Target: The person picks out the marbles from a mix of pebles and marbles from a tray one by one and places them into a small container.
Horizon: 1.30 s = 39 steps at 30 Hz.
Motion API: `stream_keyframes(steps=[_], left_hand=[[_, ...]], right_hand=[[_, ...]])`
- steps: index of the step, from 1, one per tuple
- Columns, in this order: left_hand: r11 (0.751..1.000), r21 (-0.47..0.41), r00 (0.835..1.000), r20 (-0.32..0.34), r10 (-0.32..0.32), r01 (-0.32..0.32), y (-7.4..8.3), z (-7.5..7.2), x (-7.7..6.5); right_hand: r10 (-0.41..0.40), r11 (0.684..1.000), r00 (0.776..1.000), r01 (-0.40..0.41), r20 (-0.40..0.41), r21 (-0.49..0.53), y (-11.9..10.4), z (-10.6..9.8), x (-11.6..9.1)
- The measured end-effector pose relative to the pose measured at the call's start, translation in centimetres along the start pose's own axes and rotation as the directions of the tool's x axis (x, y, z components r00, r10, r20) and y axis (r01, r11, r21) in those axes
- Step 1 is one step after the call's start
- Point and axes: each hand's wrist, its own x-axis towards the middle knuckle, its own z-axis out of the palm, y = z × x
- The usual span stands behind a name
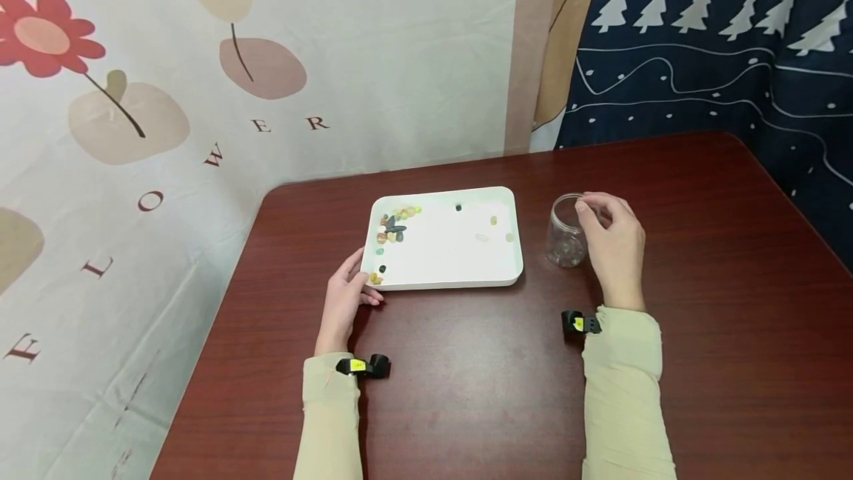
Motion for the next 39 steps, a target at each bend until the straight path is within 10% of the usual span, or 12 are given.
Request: stream_keyframes(steps=[21, 39], left_hand=[[1.000, -0.007, 1.000, 0.011, 0.009, -0.009, 0.4, -0.1, -0.1], [1.000, -0.010, 1.000, 0.006, 0.005, -0.004, 0.3, 0.0, -0.3]], right_hand=[[-0.087, 0.995, 0.988, 0.092, -0.131, 0.031, -2.2, -0.4, -0.7], [-0.260, 0.965, 0.963, 0.257, 0.064, 0.052, -3.9, 2.3, -1.9]])
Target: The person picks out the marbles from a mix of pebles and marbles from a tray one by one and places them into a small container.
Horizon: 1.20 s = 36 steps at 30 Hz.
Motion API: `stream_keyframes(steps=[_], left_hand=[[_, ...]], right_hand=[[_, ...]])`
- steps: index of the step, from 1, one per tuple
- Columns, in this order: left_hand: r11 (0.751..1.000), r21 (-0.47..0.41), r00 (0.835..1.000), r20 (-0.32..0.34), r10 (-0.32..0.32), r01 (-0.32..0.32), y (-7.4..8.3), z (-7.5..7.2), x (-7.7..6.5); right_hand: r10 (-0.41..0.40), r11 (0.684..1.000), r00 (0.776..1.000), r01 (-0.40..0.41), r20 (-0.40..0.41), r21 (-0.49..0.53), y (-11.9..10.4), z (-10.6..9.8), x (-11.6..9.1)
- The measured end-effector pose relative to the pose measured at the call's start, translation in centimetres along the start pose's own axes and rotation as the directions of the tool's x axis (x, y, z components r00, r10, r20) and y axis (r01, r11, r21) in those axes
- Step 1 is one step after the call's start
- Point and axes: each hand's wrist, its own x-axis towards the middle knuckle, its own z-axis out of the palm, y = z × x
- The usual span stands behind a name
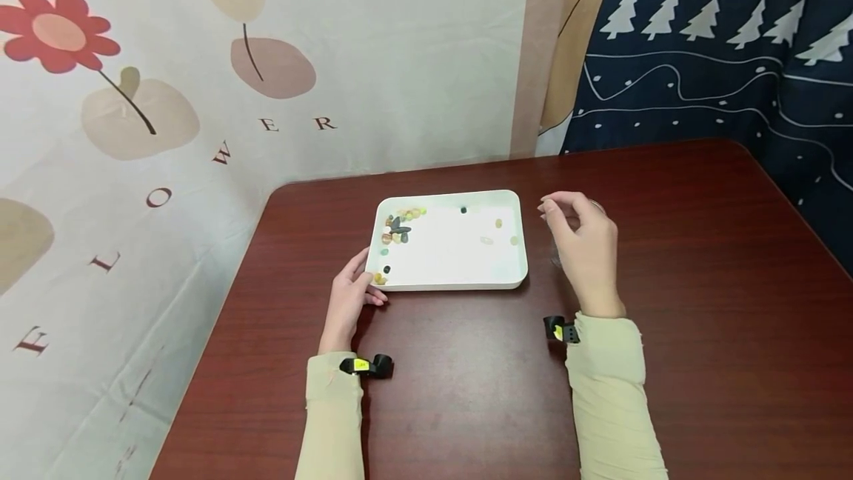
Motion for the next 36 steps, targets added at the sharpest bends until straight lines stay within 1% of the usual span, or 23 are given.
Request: stream_keyframes(steps=[4, 8, 11, 16, 22, 25, 26, 32, 33, 36], left_hand=[[1.000, 0.002, 1.000, 0.005, 0.006, -0.006, 0.1, -0.1, -0.1], [1.000, -0.001, 1.000, 0.013, 0.013, -0.013, 0.2, -0.1, -0.1], [1.000, -0.006, 1.000, 0.016, 0.015, -0.015, 0.2, -0.1, -0.1], [1.000, -0.005, 1.000, 0.017, 0.002, -0.002, 0.2, -0.1, -0.1], [1.000, -0.002, 1.000, 0.012, 0.006, -0.006, 0.1, -0.3, -0.1], [1.000, -0.006, 1.000, 0.012, 0.005, -0.005, 0.1, -0.3, -0.2], [1.000, -0.005, 1.000, 0.017, -0.002, 0.002, 0.4, -0.3, -0.4], [1.000, -0.007, 1.000, 0.012, -0.009, 0.009, 0.4, -0.3, -0.3], [1.000, -0.009, 1.000, 0.007, -0.004, 0.004, 0.1, -0.3, -0.2], [1.000, -0.012, 1.000, 0.012, 0.008, -0.008, 0.1, -0.3, -0.2]], right_hand=[[-0.015, 1.000, 0.999, 0.016, 0.036, -0.007, -0.3, 0.9, -0.1], [-0.019, 1.000, 0.997, 0.017, 0.080, 0.020, -0.4, 1.6, -0.2], [-0.013, 1.000, 0.993, 0.013, 0.116, -0.001, -0.4, 2.3, -0.3], [-0.015, 0.997, 0.986, 0.027, 0.167, -0.066, -0.5, 3.3, -0.6], [-0.017, 0.994, 0.973, 0.041, 0.229, -0.100, -0.8, 4.1, -0.5], [-0.035, 0.992, 0.966, 0.064, 0.254, -0.110, -1.1, 4.3, -0.3], [-0.040, 0.992, 0.964, 0.070, 0.261, -0.108, -1.2, 4.3, -0.3], [-0.053, 0.990, 0.951, 0.089, 0.303, -0.106, -1.6, 4.8, 0.2], [-0.054, 0.990, 0.948, 0.091, 0.313, -0.104, -1.6, 4.9, 0.3], [-0.062, 0.991, 0.937, 0.098, 0.344, -0.090, -1.8, 5.4, 0.5]])
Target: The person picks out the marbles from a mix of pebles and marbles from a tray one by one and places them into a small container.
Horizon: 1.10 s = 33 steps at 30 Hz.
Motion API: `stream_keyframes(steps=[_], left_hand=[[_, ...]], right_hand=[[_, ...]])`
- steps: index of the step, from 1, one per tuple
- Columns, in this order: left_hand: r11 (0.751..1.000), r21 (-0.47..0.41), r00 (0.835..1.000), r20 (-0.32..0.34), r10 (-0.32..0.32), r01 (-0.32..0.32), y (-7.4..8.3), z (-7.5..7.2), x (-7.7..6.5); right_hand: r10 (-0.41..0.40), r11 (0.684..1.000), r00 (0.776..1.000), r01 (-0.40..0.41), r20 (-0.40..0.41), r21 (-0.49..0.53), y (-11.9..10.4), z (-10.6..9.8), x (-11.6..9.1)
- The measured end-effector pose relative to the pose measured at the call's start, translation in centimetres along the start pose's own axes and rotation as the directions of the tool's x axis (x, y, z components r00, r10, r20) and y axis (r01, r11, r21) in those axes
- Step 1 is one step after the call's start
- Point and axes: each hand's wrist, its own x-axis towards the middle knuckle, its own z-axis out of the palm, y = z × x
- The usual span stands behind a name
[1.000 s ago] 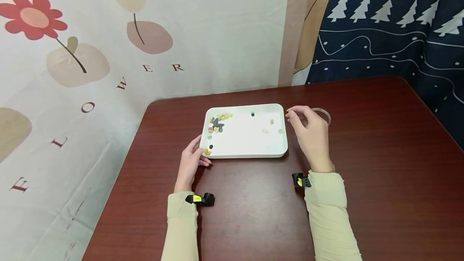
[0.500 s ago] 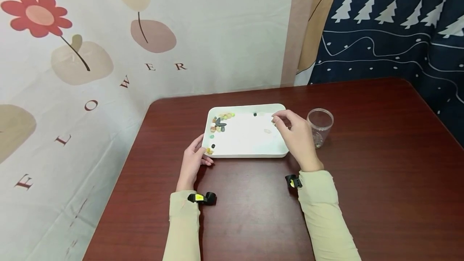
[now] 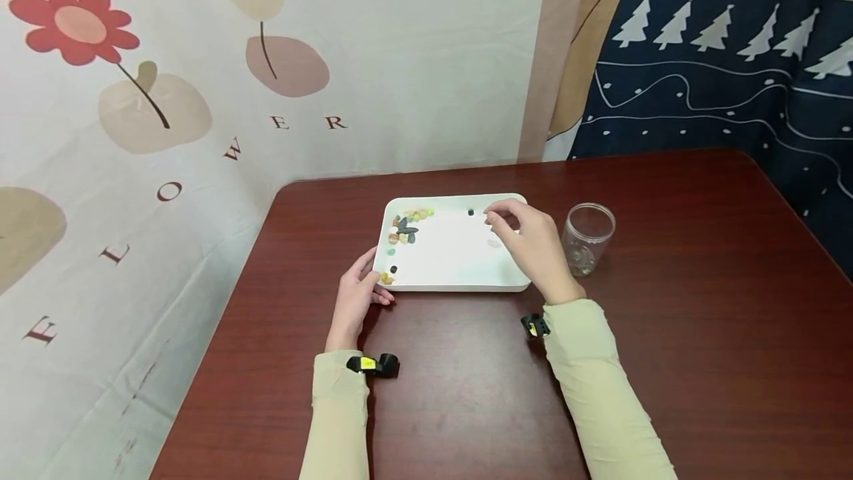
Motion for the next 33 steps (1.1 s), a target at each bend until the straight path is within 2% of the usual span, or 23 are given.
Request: stream_keyframes(steps=[8, 16, 22, 28, 33], left_hand=[[1.000, -0.018, 1.000, 0.013, 0.023, -0.023, 0.0, 0.0, 0.0], [1.000, -0.018, 1.000, 0.022, -0.003, 0.003, 0.1, -0.1, 0.0], [0.999, -0.028, 0.999, 0.040, -0.030, 0.031, 0.6, -0.2, -0.1], [0.999, -0.002, 0.998, 0.045, -0.037, 0.037, 2.0, -0.1, -0.8], [0.999, 0.004, 0.998, 0.044, -0.034, 0.034, 2.5, -0.1, -1.2]], right_hand=[[-0.067, 0.997, 0.993, 0.070, 0.096, -0.024, -0.8, 0.8, 1.6], [-0.050, 0.998, 0.985, 0.045, 0.168, 0.031, -1.7, 1.5, 3.1], [-0.039, 0.999, 0.974, 0.041, 0.224, -0.003, -1.7, 2.4, 4.6], [-0.030, 0.997, 0.960, 0.048, 0.277, -0.060, -1.9, 3.1, 6.0], [-0.008, 0.992, 0.949, 0.047, 0.316, -0.119, -1.8, 3.7, 7.0]])
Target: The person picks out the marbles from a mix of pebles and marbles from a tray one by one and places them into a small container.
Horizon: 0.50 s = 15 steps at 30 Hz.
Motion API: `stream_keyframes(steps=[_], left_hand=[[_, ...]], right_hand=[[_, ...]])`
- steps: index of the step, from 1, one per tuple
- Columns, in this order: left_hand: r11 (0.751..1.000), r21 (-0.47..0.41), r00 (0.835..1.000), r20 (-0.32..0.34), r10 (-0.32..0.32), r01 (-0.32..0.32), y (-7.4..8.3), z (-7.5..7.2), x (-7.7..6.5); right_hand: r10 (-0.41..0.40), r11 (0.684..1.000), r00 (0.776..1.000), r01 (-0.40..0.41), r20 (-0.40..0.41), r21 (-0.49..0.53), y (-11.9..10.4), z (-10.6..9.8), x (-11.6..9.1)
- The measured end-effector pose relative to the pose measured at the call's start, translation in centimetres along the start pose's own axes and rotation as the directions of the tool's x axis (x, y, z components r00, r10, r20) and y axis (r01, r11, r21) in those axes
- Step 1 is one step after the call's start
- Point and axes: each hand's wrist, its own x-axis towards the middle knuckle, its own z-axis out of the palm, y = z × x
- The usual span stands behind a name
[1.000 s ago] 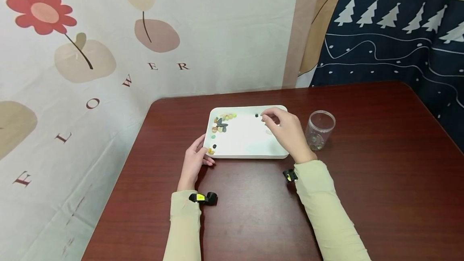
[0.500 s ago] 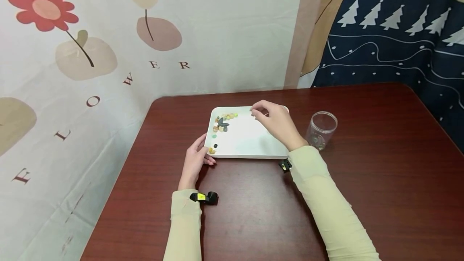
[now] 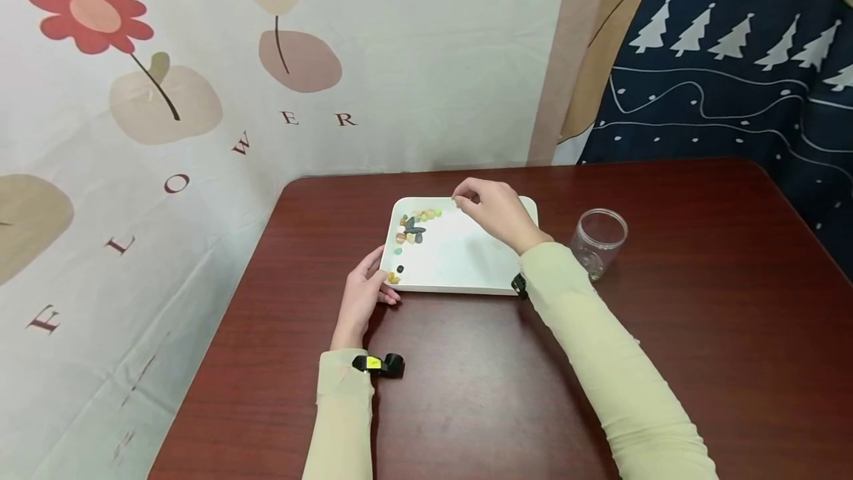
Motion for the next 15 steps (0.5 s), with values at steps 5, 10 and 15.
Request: stream_keyframes(steps=[5, 10, 15], left_hand=[[1.000, 0.002, 1.000, 0.002, 0.009, -0.009, 0.0, -0.1, 0.0], [1.000, -0.004, 1.000, 0.001, 0.003, -0.003, 0.1, -0.1, -0.1], [1.000, -0.002, 1.000, 0.009, 0.004, -0.004, 0.0, 0.0, -0.1]], right_hand=[[-0.003, 1.000, 1.000, 0.004, 0.024, -0.018, 0.1, 0.6, 1.2], [0.002, 0.999, 0.999, -0.001, 0.052, -0.037, 0.2, 1.1, 2.1], [0.032, 0.998, 0.995, -0.028, 0.096, -0.050, 0.5, 1.5, 2.8]])
